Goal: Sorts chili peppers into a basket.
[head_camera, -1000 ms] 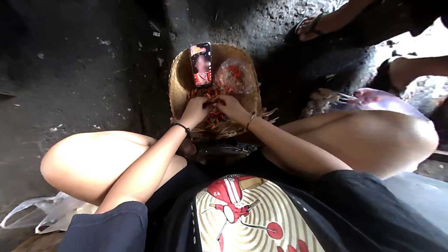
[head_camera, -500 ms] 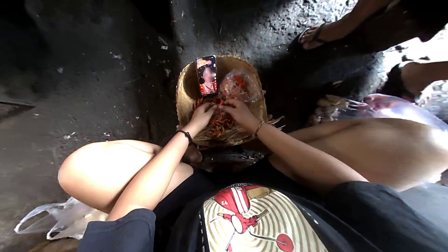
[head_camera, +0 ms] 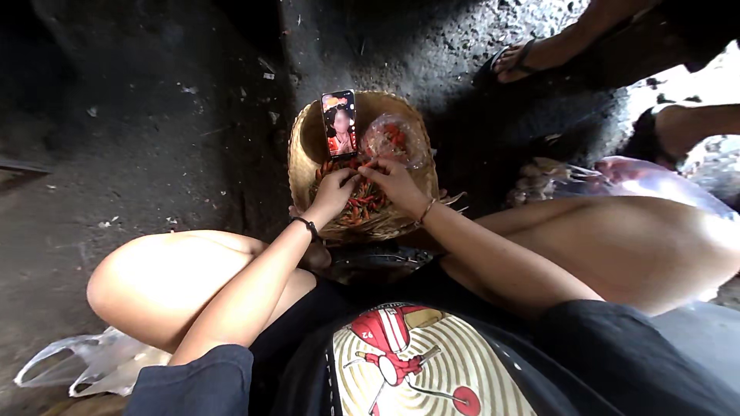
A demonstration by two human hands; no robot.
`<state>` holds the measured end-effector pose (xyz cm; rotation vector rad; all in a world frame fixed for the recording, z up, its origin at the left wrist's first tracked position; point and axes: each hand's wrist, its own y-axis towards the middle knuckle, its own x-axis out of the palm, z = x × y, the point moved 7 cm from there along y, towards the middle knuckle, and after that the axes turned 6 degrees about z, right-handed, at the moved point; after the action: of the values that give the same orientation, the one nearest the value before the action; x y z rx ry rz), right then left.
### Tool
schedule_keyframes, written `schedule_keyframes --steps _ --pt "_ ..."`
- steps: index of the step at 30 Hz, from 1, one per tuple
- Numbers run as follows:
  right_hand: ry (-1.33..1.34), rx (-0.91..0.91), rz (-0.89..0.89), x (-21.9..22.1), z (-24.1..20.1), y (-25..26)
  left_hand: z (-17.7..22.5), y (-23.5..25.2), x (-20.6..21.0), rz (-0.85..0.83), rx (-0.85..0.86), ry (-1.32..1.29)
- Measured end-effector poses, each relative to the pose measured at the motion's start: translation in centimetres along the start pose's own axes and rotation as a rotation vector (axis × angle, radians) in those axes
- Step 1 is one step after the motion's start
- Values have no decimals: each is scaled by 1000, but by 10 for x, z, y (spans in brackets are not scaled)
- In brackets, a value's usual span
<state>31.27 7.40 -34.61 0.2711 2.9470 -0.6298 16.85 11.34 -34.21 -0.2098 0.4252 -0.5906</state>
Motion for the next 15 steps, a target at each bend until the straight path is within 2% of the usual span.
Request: schedule_keyframes --steps 4,7,10,12,15 --pt "371 79 -76 7 -3 -2 11 -3 -3 11 110 -83" --pt "649 163 -152 11 -5 -5 23 -6 -4 -55 176 -253" --pt "750 141 -148 5 -11 -5 34 -11 0 -136 139 -387" --pt "756 124 -85 -12 -25 2 30 -9 -2 -116 122 -285" --pt "732 182 185 -53 -37 12 14 -4 -8 -104 86 157"
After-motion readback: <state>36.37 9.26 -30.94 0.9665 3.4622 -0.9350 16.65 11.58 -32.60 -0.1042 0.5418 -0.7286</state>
